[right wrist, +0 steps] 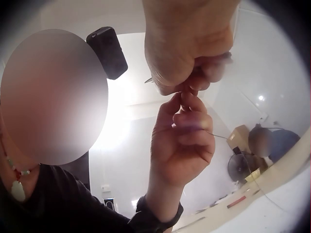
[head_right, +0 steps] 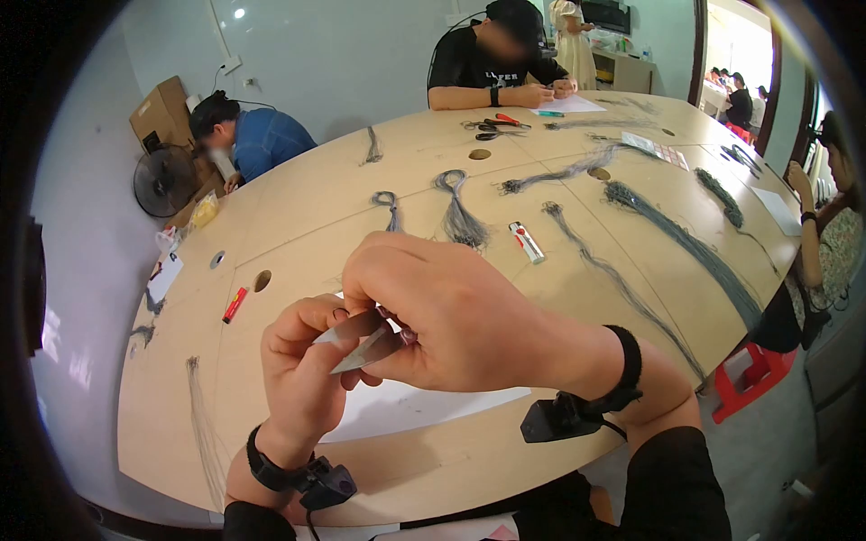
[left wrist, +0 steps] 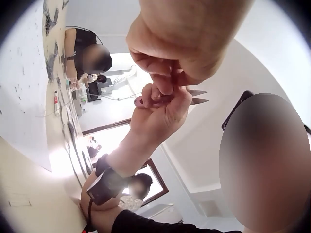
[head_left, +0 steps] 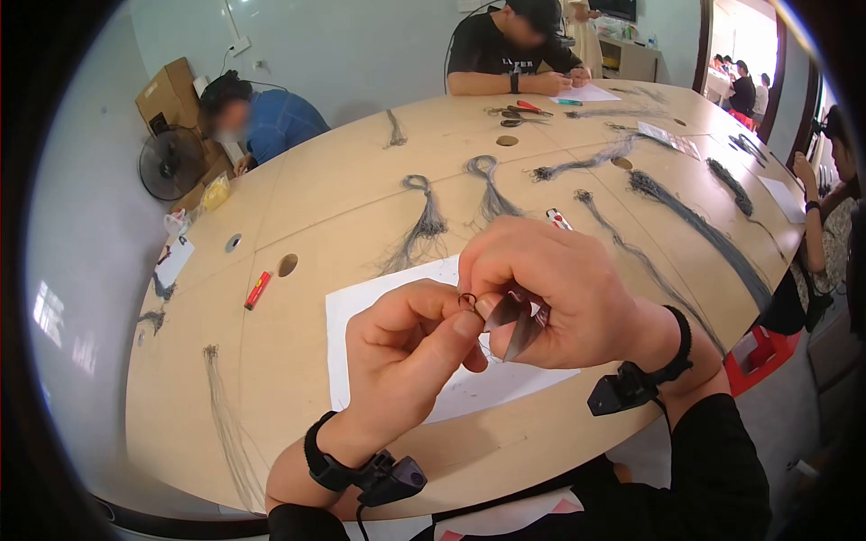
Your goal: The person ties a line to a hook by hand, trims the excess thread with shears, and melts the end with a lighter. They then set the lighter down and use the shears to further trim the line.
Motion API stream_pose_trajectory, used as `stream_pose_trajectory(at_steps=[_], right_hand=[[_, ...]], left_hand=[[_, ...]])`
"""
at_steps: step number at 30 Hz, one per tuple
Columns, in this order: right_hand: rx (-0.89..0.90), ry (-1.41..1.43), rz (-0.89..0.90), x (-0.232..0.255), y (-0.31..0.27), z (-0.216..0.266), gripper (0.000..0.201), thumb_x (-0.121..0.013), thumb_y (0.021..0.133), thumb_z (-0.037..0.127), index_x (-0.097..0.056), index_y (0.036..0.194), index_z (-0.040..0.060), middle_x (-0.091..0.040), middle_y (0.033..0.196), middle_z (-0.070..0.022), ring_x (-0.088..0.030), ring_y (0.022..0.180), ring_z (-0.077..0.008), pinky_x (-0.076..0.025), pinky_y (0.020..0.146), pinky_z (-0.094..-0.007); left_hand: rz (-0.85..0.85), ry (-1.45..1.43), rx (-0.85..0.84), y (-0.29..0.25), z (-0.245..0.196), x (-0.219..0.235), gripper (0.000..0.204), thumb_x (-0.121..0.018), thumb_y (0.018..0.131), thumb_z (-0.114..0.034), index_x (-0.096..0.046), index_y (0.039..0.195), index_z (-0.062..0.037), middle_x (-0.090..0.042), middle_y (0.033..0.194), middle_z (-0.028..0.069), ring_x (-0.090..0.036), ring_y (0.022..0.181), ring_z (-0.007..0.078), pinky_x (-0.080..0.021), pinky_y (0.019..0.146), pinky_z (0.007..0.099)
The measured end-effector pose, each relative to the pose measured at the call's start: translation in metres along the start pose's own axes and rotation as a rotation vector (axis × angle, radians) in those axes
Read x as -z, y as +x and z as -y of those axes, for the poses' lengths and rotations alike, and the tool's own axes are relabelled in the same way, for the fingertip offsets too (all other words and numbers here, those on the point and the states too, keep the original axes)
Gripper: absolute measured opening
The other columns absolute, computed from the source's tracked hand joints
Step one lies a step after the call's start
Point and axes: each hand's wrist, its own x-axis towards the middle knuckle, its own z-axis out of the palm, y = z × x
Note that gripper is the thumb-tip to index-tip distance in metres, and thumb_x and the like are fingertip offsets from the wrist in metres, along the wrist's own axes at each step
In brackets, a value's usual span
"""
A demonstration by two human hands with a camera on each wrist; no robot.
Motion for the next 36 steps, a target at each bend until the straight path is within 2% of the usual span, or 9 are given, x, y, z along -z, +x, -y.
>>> stream_pose_trajectory(at_steps=[2,4,10,17,21,26,29,31,36], right_hand=[[0.016,-0.012,0.002,0.0008,0.0001,0.0007,0.013,-0.049,0.059,-0.003,-0.046,0.069,0.0039,-0.050,0.070,-0.0074,-0.045,0.054,-0.0129,-0.036,0.045,-0.0205],[-0.133,0.048,0.070,0.0037,0.0002,0.0035,0.010,-0.048,0.061,-0.002,-0.045,0.069,0.0036,-0.050,0.071,-0.0069,-0.044,0.054,-0.0112,-0.036,0.046,-0.0198],[-0.235,0.187,0.053,0.0084,-0.0004,0.0018,0.008,-0.047,0.068,-0.002,-0.049,0.074,0.0018,-0.052,0.073,-0.0057,-0.042,0.054,-0.0071,-0.034,0.046,-0.0180],[-0.218,0.200,0.063,0.0077,-0.0003,0.0085,0.007,-0.049,0.067,-0.001,-0.050,0.074,0.0018,-0.051,0.072,-0.0052,-0.042,0.053,-0.0079,-0.033,0.044,-0.0179],[-0.126,0.129,0.072,0.0041,0.0002,0.0073,0.010,-0.051,0.064,-0.002,-0.047,0.072,0.0028,-0.050,0.073,-0.0052,-0.041,0.052,-0.0085,-0.033,0.043,-0.0180],[-0.056,0.108,0.046,0.0037,0.0005,0.0051,0.010,-0.051,0.065,-0.001,-0.047,0.073,0.0032,-0.049,0.075,-0.0050,-0.040,0.051,-0.0073,-0.033,0.044,-0.0176],[-0.176,0.230,0.003,0.0052,0.0002,0.0065,0.005,-0.050,0.071,0.001,-0.049,0.076,0.0026,-0.049,0.072,-0.0028,-0.039,0.053,-0.0052,-0.032,0.045,-0.0170],[-0.308,0.326,-0.031,0.0073,0.0019,0.0087,0.012,-0.056,0.072,0.006,-0.049,0.080,-0.0001,-0.049,0.067,-0.0042,-0.044,0.054,-0.0078,-0.037,0.048,-0.0193],[-0.228,0.272,-0.030,0.0064,0.0010,0.0065,0.007,-0.048,0.077,0.004,-0.051,0.082,-0.0003,-0.047,0.066,0.0009,-0.038,0.052,-0.0025,-0.030,0.045,-0.0156]], left_hand=[[-0.037,0.000,0.051,-0.0003,-0.0015,-0.0013,0.007,-0.048,0.076,0.002,-0.052,0.081,0.0030,-0.056,0.077,0.0095,-0.053,0.060,0.0116,-0.046,0.051,0.0218],[-0.047,-0.027,0.056,-0.0002,-0.0011,-0.0026,0.006,-0.048,0.076,0.001,-0.052,0.081,0.0027,-0.056,0.077,0.0098,-0.053,0.059,0.0114,-0.045,0.050,0.0212],[-0.044,-0.012,0.060,-0.0019,-0.0033,-0.0018,0.006,-0.049,0.077,-0.003,-0.052,0.081,0.0002,-0.057,0.077,0.0104,-0.054,0.055,0.0110,-0.039,0.044,0.0174],[-0.070,0.039,0.080,-0.0033,-0.0043,-0.0006,0.007,-0.048,0.077,-0.003,-0.052,0.081,-0.0005,-0.057,0.076,0.0092,-0.054,0.055,0.0110,-0.036,0.042,0.0163],[-0.058,0.011,0.032,-0.0041,-0.0027,-0.0048,0.007,-0.048,0.077,-0.003,-0.052,0.081,-0.0004,-0.056,0.075,0.0087,-0.054,0.055,0.0111,-0.036,0.042,0.0165],[-0.104,0.007,0.116,-0.0056,-0.0065,-0.0068,0.006,-0.047,0.077,-0.003,-0.052,0.081,-0.0006,-0.057,0.076,0.0095,-0.054,0.054,0.0114,-0.036,0.041,0.0170],[-0.081,-0.049,0.080,-0.0051,-0.0066,-0.0046,0.007,-0.046,0.078,-0.004,-0.051,0.080,-0.0008,-0.057,0.077,0.0101,-0.054,0.053,0.0110,-0.035,0.041,0.0168],[-0.073,-0.047,0.080,-0.0040,-0.0066,-0.0021,0.008,-0.045,0.078,-0.005,-0.051,0.081,-0.0010,-0.057,0.077,0.0103,-0.054,0.053,0.0108,-0.035,0.040,0.0166],[-0.055,-0.079,0.082,-0.0025,-0.0065,0.0001,0.009,-0.044,0.079,-0.007,-0.051,0.081,-0.0011,-0.057,0.078,0.0108,-0.053,0.052,0.0104,-0.034,0.040,0.0167]])
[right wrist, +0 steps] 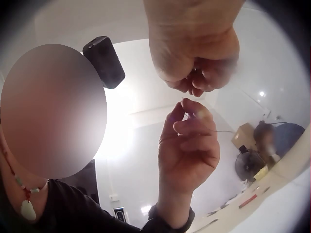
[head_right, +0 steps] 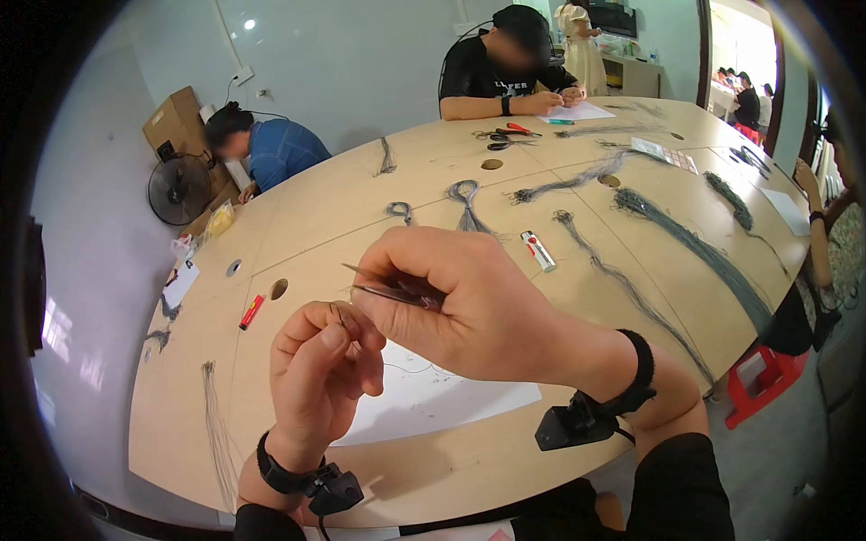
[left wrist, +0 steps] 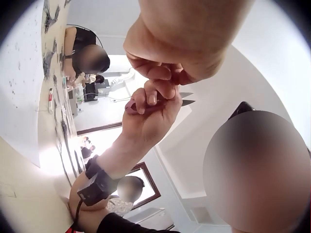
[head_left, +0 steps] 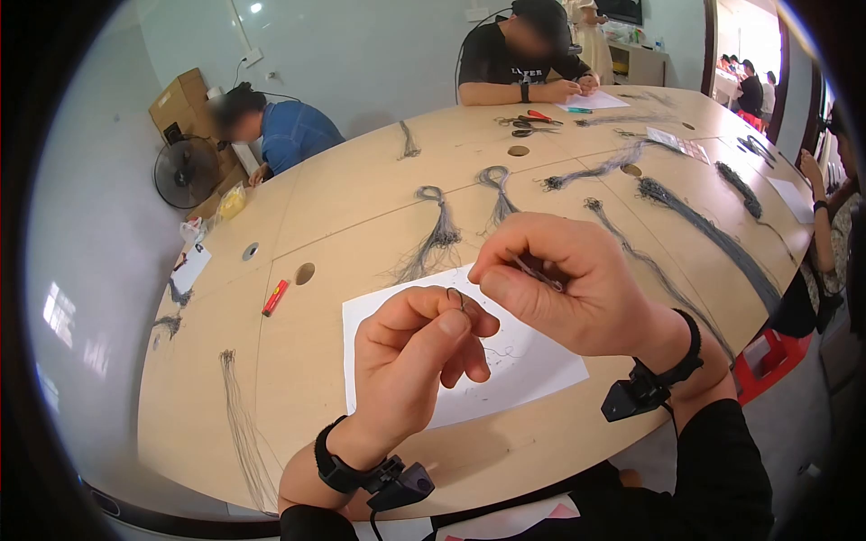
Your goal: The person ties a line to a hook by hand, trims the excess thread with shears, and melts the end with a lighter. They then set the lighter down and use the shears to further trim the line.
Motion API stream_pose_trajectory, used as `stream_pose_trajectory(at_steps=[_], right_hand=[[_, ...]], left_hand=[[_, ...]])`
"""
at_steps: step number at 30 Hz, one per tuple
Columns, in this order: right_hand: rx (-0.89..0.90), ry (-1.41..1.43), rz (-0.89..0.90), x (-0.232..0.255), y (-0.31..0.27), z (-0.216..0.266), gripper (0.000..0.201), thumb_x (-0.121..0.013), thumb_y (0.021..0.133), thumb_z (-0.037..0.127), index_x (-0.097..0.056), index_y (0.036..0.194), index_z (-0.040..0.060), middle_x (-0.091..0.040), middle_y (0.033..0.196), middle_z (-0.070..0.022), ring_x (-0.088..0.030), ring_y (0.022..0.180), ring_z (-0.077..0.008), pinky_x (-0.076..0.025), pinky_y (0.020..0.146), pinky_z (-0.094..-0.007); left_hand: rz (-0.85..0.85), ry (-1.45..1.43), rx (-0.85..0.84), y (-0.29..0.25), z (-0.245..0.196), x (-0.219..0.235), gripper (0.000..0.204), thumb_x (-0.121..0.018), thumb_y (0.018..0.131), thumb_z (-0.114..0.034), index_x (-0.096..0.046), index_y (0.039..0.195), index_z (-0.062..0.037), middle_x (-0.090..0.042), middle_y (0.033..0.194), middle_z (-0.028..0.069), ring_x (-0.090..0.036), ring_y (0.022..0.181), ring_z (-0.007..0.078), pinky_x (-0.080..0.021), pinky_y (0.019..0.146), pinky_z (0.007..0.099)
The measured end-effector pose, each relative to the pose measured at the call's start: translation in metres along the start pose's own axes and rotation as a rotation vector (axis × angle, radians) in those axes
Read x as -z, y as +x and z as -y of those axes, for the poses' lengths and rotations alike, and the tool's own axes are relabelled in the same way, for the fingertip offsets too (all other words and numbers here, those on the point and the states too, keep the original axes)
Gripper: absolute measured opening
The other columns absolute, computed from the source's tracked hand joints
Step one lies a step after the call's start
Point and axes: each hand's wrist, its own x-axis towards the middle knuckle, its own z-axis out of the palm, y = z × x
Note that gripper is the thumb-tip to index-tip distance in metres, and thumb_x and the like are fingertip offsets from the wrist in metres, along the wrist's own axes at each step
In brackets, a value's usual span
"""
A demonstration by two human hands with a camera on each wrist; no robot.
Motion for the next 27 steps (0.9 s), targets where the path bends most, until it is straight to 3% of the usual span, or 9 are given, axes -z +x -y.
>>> stream_pose_trajectory(at_steps=[2,6,14,18,20,27], right_hand=[[-0.114,0.036,0.026,-0.0007,-0.0013,0.0045,0.008,-0.048,0.076,0.003,-0.051,0.083,-0.0014,-0.049,0.067,0.0002,-0.039,0.052,-0.0023,-0.031,0.045,-0.0156],[-0.125,0.156,0.013,-0.0059,-0.0042,0.0004,0.009,-0.050,0.075,0.002,-0.051,0.083,-0.0023,-0.050,0.068,-0.0006,-0.041,0.051,-0.0023,-0.032,0.045,-0.0159],[0.072,-0.160,0.051,-0.0031,-0.0009,0.0004,0.004,-0.051,0.071,0.000,-0.049,0.074,0.0017,-0.047,0.066,-0.0010,-0.039,0.050,-0.0040,-0.032,0.044,-0.0179],[0.073,-0.161,0.039,-0.0030,-0.0011,0.0021,0.003,-0.050,0.071,0.001,-0.048,0.072,0.0023,-0.047,0.067,-0.0004,-0.038,0.052,-0.0041,-0.031,0.044,-0.0181],[-0.036,-0.032,0.007,-0.0020,-0.0016,0.0028,0.002,-0.050,0.074,0.003,-0.049,0.075,0.0019,-0.046,0.068,0.0004,-0.039,0.054,-0.0037,-0.032,0.047,-0.0172],[-0.143,0.185,-0.062,-0.0021,0.0011,0.0003,0.014,-0.050,0.077,0.005,-0.046,0.089,-0.0005,-0.046,0.074,0.0004,-0.040,0.060,-0.0012,-0.033,0.052,-0.0144]], left_hand=[[-0.004,-0.004,-0.002,0.0001,0.0004,-0.0003,0.009,-0.045,0.079,-0.008,-0.051,0.081,-0.0011,-0.057,0.078,0.0106,-0.053,0.053,0.0102,-0.034,0.040,0.0167],[-0.012,-0.007,0.000,0.0005,0.0007,-0.0002,0.009,-0.045,0.079,-0.008,-0.051,0.081,-0.0013,-0.057,0.077,0.0098,-0.053,0.053,0.0098,-0.034,0.040,0.0164],[-0.013,0.078,0.000,-0.0002,0.0022,-0.0009,0.005,-0.047,0.077,-0.004,-0.051,0.080,-0.0023,-0.057,0.075,0.0084,-0.054,0.054,0.0101,-0.034,0.041,0.0156],[-0.025,0.092,-0.024,0.0001,0.0004,-0.0018,0.005,-0.047,0.077,-0.005,-0.051,0.080,-0.0027,-0.057,0.076,0.0091,-0.054,0.053,0.0104,-0.035,0.041,0.0159],[-0.056,0.050,-0.033,0.0012,-0.0017,-0.0004,0.005,-0.047,0.078,-0.005,-0.051,0.079,-0.0027,-0.057,0.076,0.0097,-0.054,0.053,0.0106,-0.035,0.040,0.0163],[-0.078,0.071,-0.100,0.0046,-0.0022,0.0054,0.005,-0.047,0.077,-0.005,-0.050,0.080,-0.0031,-0.057,0.075,0.0104,-0.053,0.051,0.0110,-0.034,0.039,0.0161]])
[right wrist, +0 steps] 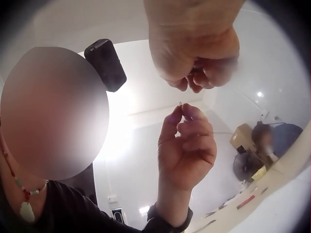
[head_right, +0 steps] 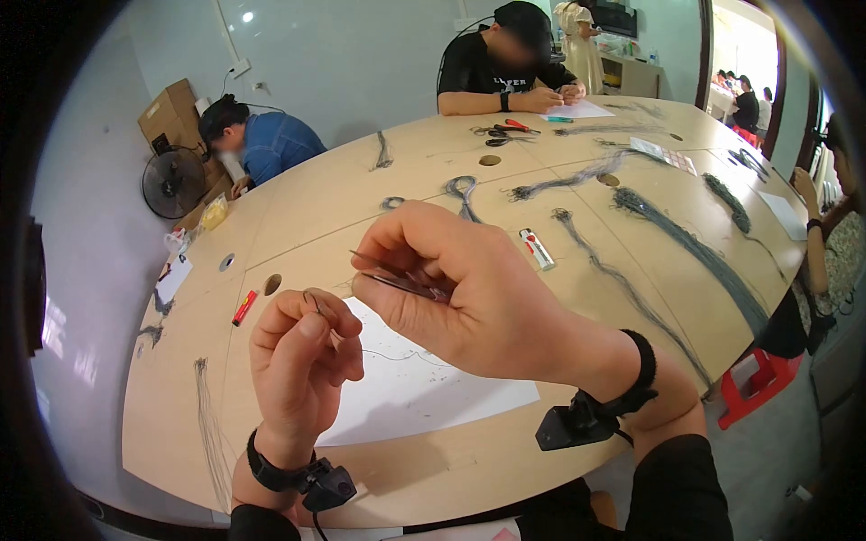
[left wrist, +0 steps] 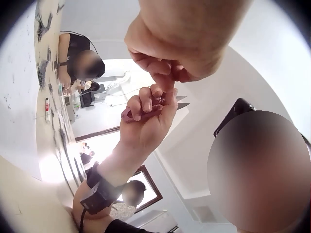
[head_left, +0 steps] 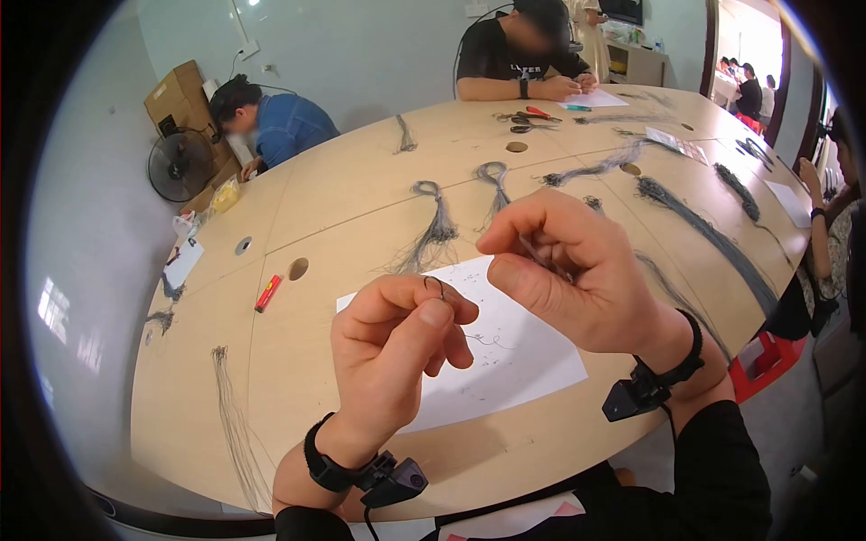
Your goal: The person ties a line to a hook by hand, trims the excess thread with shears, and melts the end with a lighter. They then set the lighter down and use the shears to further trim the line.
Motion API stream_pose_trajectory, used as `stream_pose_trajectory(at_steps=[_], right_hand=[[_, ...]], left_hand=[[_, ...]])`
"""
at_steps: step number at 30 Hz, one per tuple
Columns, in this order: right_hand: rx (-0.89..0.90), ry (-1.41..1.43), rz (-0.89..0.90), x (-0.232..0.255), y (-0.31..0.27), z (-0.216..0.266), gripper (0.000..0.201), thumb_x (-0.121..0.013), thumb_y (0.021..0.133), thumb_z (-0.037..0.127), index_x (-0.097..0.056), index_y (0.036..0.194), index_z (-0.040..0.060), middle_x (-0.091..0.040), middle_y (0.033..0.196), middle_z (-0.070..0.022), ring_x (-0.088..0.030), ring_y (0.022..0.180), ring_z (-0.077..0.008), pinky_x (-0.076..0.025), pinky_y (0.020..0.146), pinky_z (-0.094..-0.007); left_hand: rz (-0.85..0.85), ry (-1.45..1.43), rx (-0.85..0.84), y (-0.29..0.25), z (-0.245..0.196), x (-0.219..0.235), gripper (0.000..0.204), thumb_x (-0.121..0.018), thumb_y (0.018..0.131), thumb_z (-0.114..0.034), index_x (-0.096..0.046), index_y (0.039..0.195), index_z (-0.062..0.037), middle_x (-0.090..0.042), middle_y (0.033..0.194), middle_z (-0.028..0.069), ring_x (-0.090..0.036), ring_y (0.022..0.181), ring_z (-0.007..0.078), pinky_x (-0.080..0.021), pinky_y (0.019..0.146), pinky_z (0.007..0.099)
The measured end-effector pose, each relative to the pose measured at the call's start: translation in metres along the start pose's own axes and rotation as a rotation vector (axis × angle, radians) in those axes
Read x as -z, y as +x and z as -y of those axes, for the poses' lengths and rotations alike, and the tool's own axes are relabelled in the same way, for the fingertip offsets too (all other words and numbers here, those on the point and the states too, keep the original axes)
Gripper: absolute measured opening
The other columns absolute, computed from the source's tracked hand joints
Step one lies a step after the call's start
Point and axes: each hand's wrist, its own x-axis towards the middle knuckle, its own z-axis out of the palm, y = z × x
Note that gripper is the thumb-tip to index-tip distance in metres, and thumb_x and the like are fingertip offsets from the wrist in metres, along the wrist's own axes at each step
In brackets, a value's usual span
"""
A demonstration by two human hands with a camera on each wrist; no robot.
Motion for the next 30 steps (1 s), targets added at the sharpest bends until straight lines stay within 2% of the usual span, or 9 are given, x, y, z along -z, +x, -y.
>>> stream_pose_trajectory(at_steps=[9,15,17,20,21,22,23,24,30], right_hand=[[-0.067,0.004,0.017,0.004,0.002,0.001,0.023,-0.050,0.073,0.001,-0.042,0.094,-0.0011,-0.047,0.074,-0.0016,-0.043,0.062,-0.0022,-0.035,0.052,-0.0152],[-0.278,0.261,-0.010,0.003,-0.002,0.021,0.027,-0.051,0.073,0.006,-0.040,0.097,-0.0003,-0.045,0.069,0.0016,-0.040,0.059,-0.0011,-0.033,0.050,-0.0153],[-0.510,0.541,0.190,0.000,-0.006,0.035,0.039,-0.048,0.070,-0.001,-0.032,0.105,-0.0006,-0.048,0.067,-0.0045,-0.040,0.049,-0.0055,-0.031,0.043,-0.0179],[-0.519,0.865,0.344,-0.020,-0.018,0.049,0.042,-0.053,0.070,0.000,-0.030,0.105,-0.0022,-0.049,0.069,-0.0058,-0.041,0.055,-0.0050,-0.031,0.049,-0.0159],[-0.225,0.574,0.099,-0.037,-0.026,0.055,0.025,-0.052,0.071,0.002,-0.040,0.092,-0.0037,-0.050,0.069,-0.0082,-0.041,0.054,-0.0060,-0.031,0.048,-0.0158],[-0.102,0.697,0.263,-0.046,-0.032,0.046,0.037,-0.044,0.068,-0.005,-0.039,0.103,0.0019,-0.033,0.066,0.0016,-0.031,0.054,-0.0012,-0.027,0.048,-0.0133],[-0.332,0.971,0.295,-0.033,-0.030,0.071,0.036,-0.044,0.067,-0.006,-0.039,0.101,0.0004,-0.032,0.063,0.0032,-0.031,0.052,-0.0016,-0.025,0.047,-0.0123],[-0.195,0.826,0.294,-0.048,-0.037,0.059,0.035,-0.045,0.066,-0.006,-0.038,0.100,0.0002,-0.034,0.060,0.0041,-0.033,0.051,-0.0015,-0.025,0.045,-0.0128],[-0.166,0.947,0.408,-0.036,-0.036,0.061,0.037,-0.045,0.066,-0.006,-0.037,0.102,0.0013,-0.036,0.060,0.0029,-0.034,0.050,-0.0015,-0.026,0.044,-0.0134]], left_hand=[[-0.013,0.017,-0.030,0.004,0.001,0.003,0.005,-0.046,0.077,-0.003,-0.050,0.080,-0.0029,-0.057,0.073,0.0110,-0.053,0.049,0.0113,-0.034,0.038,0.0163],[-0.050,0.028,-0.033,0.003,0.001,0.001,0.005,-0.046,0.077,-0.003,-0.050,0.080,-0.0019,-0.057,0.073,0.0120,-0.052,0.047,0.0119,-0.035,0.038,0.0165],[-0.049,0.003,-0.053,0.003,0.001,0.000,0.005,-0.045,0.077,-0.001,-0.049,0.080,-0.0012,-0.056,0.073,0.0116,-0.052,0.052,0.0127,-0.037,0.041,0.0175],[-0.029,-0.011,-0.115,0.005,0.007,0.002,0.006,-0.044,0.077,0.001,-0.049,0.079,-0.0009,-0.054,0.073,0.0109,-0.052,0.058,0.0131,-0.039,0.044,0.0187],[-0.082,0.084,-0.160,0.010,0.011,-0.001,0.007,-0.043,0.076,0.002,-0.049,0.078,-0.0008,-0.053,0.073,0.0108,-0.051,0.062,0.0127,-0.040,0.045,0.0198],[-0.211,0.009,-0.013,0.004,0.007,-0.006,0.004,-0.044,0.076,0.000,-0.048,0.077,-0.0013,-0.053,0.071,0.0110,-0.050,0.054,0.0123,-0.039,0.043,0.0200],[-0.162,0.031,0.000,0.005,0.006,-0.006,0.003,-0.045,0.076,-0.002,-0.048,0.076,-0.0018,-0.053,0.070,0.0109,-0.048,0.050,0.0122,-0.038,0.041,0.0198],[-0.118,0.050,0.012,0.006,0.006,-0.002,0.003,-0.046,0.076,-0.004,-0.048,0.075,-0.0024,-0.053,0.070,0.0109,-0.047,0.046,0.0121,-0.036,0.040,0.0195],[-0.092,0.101,-0.030,0.008,0.007,0.002,0.003,-0.045,0.076,-0.005,-0.048,0.075,-0.0041,-0.054,0.071,0.0116,-0.046,0.043,0.0123,-0.033,0.037,0.0185]])
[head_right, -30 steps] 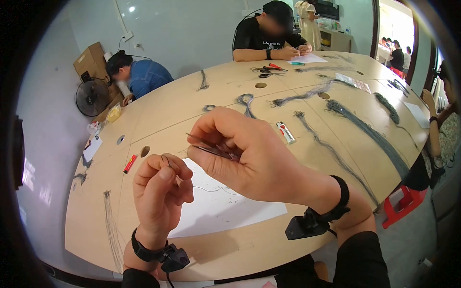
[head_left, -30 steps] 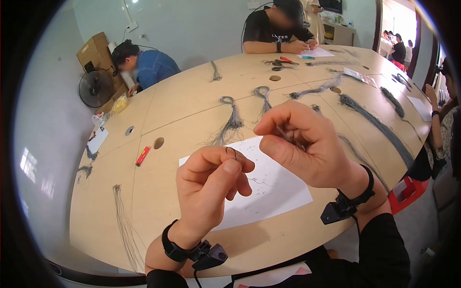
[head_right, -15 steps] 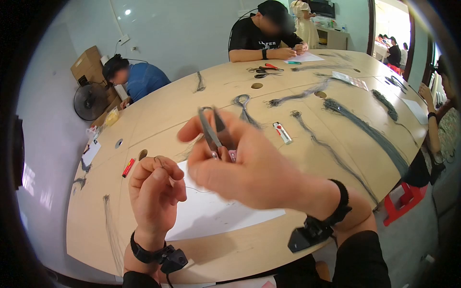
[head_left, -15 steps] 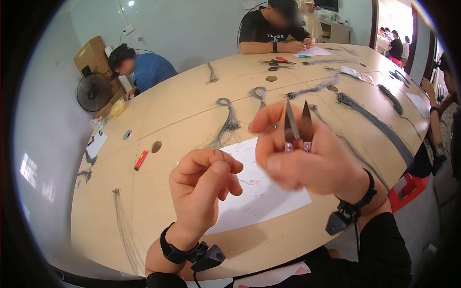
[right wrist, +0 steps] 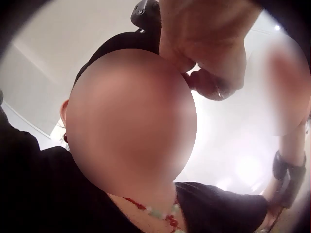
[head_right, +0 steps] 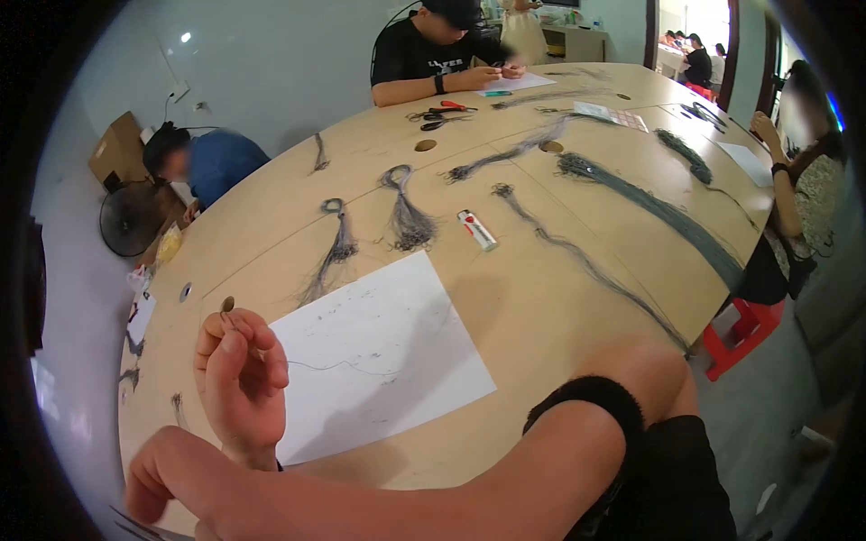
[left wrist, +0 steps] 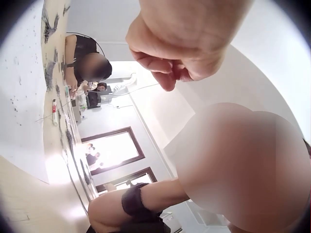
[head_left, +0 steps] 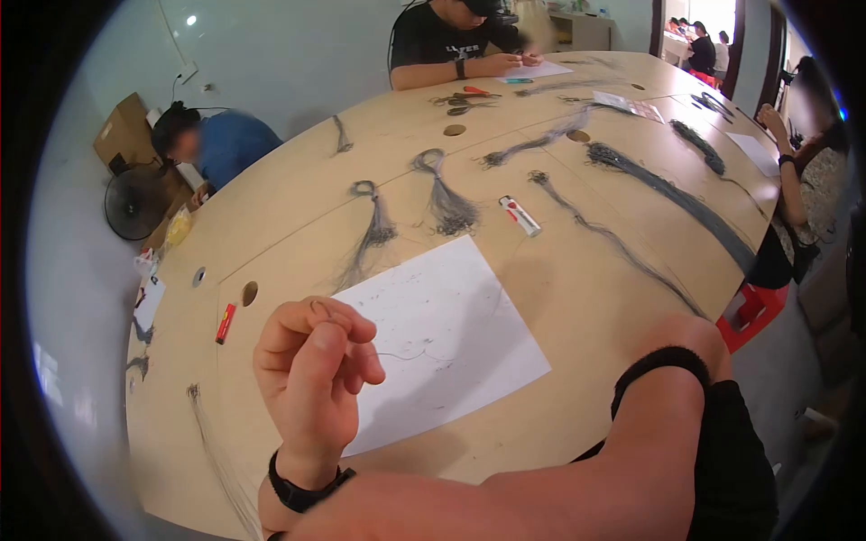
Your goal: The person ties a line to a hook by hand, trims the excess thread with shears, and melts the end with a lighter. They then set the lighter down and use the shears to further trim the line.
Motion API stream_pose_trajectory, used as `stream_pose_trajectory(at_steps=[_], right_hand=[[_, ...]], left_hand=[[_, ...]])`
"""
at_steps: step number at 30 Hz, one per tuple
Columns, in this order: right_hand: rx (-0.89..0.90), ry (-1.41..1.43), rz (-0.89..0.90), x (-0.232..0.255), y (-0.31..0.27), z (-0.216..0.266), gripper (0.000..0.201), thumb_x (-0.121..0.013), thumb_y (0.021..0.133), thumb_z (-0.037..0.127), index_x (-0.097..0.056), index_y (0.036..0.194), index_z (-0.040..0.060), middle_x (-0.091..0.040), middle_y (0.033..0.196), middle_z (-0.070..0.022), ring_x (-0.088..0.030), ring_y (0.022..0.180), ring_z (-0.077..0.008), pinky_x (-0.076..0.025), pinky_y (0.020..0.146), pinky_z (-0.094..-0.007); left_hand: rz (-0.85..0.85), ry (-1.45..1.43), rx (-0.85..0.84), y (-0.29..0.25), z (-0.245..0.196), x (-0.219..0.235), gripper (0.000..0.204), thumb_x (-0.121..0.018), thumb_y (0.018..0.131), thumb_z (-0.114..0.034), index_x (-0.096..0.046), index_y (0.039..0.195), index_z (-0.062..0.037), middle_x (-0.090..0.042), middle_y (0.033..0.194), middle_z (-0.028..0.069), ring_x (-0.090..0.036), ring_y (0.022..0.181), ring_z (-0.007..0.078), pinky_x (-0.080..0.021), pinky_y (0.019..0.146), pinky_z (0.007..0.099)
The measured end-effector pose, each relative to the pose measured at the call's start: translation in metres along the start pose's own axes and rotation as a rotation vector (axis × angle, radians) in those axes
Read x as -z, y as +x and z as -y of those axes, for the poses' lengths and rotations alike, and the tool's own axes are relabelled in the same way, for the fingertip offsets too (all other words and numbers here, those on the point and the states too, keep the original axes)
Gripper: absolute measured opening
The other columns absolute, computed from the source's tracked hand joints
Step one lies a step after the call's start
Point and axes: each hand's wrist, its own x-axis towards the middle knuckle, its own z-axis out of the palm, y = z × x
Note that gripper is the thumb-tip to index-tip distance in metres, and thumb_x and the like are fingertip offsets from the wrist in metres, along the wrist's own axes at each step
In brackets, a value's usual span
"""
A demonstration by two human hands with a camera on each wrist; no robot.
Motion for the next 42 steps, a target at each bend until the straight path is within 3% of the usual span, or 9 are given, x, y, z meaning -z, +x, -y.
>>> stream_pose_trajectory(at_steps=[2,3,5,7,9,12,15,24,42], right_hand=[[-0.008,0.044,0.064,0.003,-0.002,0.004,0.037,-0.045,0.066,-0.005,-0.037,0.102,0.0017,-0.037,0.060,0.0024,-0.034,0.050,-0.0014,-0.026,0.043,-0.0137],[-0.179,-0.037,0.057,0.006,-0.006,0.002,0.044,-0.048,0.066,-0.003,-0.033,0.107,0.0054,-0.040,0.066,-0.0037,-0.036,0.050,-0.0021,-0.028,0.044,-0.0142],[-0.197,-0.071,-0.009,0.030,0.001,0.005,0.027,-0.051,0.073,0.002,-0.036,0.095,0.0039,-0.041,0.065,0.0009,-0.039,0.062,-0.0043,-0.033,0.058,-0.0173],[0.084,-0.417,-0.284,0.036,0.006,0.009,0.024,-0.054,0.073,0.014,-0.040,0.087,0.0001,-0.047,0.064,-0.0046,-0.042,0.054,-0.0049,-0.031,0.046,-0.0160],[-0.001,-0.584,-0.367,0.052,0.008,0.016,0.038,-0.054,0.075,0.025,-0.033,0.097,0.0019,-0.046,0.070,-0.0036,-0.037,0.056,-0.0037,-0.031,0.050,-0.0155],[0.070,-0.596,-0.436,0.071,0.016,0.006,0.027,-0.050,0.080,0.016,-0.036,0.096,-0.0003,-0.043,0.066,0.0002,-0.034,0.056,-0.0028,-0.030,0.049,-0.0164],[0.144,-0.864,-0.423,0.079,0.015,0.001,0.031,-0.045,0.079,0.016,-0.033,0.103,0.0004,-0.045,0.077,-0.0053,-0.038,0.066,-0.0049,-0.032,0.059,-0.0166],[0.234,-1.242,-0.337,0.079,0.016,-0.007,0.026,-0.054,0.073,0.008,-0.047,0.098,0.0004,-0.048,0.074,-0.0030,-0.041,0.059,-0.0058,-0.035,0.052,-0.0179],[0.383,-1.427,-0.269,0.085,0.018,-0.007,0.008,-0.052,0.067,-0.001,-0.052,0.076,0.0016,-0.048,0.063,-0.0032,-0.038,0.047,-0.0075,-0.029,0.041,-0.0192]], left_hand=[[0.003,-0.014,0.005,-0.001,0.001,-0.002,0.003,-0.045,0.076,-0.004,-0.048,0.076,-0.0039,-0.054,0.071,0.0118,-0.047,0.043,0.0127,-0.033,0.037,0.0187],[-0.009,-0.040,0.009,-0.001,0.000,-0.002,0.004,-0.045,0.076,-0.003,-0.048,0.077,-0.0036,-0.054,0.072,0.0119,-0.048,0.044,0.0130,-0.034,0.037,0.0189],[-0.063,-0.108,0.005,-0.002,0.002,0.000,0.006,-0.044,0.076,-0.001,-0.049,0.079,-0.0027,-0.054,0.072,0.0124,-0.048,0.044,0.0135,-0.035,0.038,0.0192],[0.033,-0.096,-0.081,0.001,-0.003,0.004,0.006,-0.045,0.076,-0.001,-0.050,0.080,-0.0021,-0.055,0.074,0.0130,-0.048,0.045,0.0130,-0.036,0.039,0.0188],[0.014,-0.068,-0.110,0.000,-0.008,0.004,0.006,-0.046,0.076,-0.001,-0.050,0.081,-0.0019,-0.055,0.075,0.0131,-0.049,0.046,0.0127,-0.036,0.040,0.0187],[0.039,-0.012,-0.050,-0.003,-0.012,0.003,0.006,-0.046,0.077,-0.002,-0.050,0.082,-0.0018,-0.056,0.077,0.0127,-0.051,0.050,0.0120,-0.036,0.041,0.0182],[0.086,-0.003,-0.083,-0.002,-0.012,0.002,0.006,-0.047,0.078,-0.003,-0.050,0.083,-0.0010,-0.056,0.082,0.0111,-0.053,0.054,0.0116,-0.038,0.043,0.0173],[0.152,-0.097,-0.057,-0.005,-0.006,-0.001,0.007,-0.046,0.078,0.001,-0.050,0.083,0.0021,-0.053,0.086,0.0116,-0.052,0.061,0.0114,-0.044,0.051,0.0206],[0.168,-0.099,0.050,-0.006,0.002,-0.003,0.006,-0.048,0.076,0.003,-0.051,0.082,0.0026,-0.052,0.080,0.0080,-0.051,0.059,0.0102,-0.045,0.051,0.0198]])
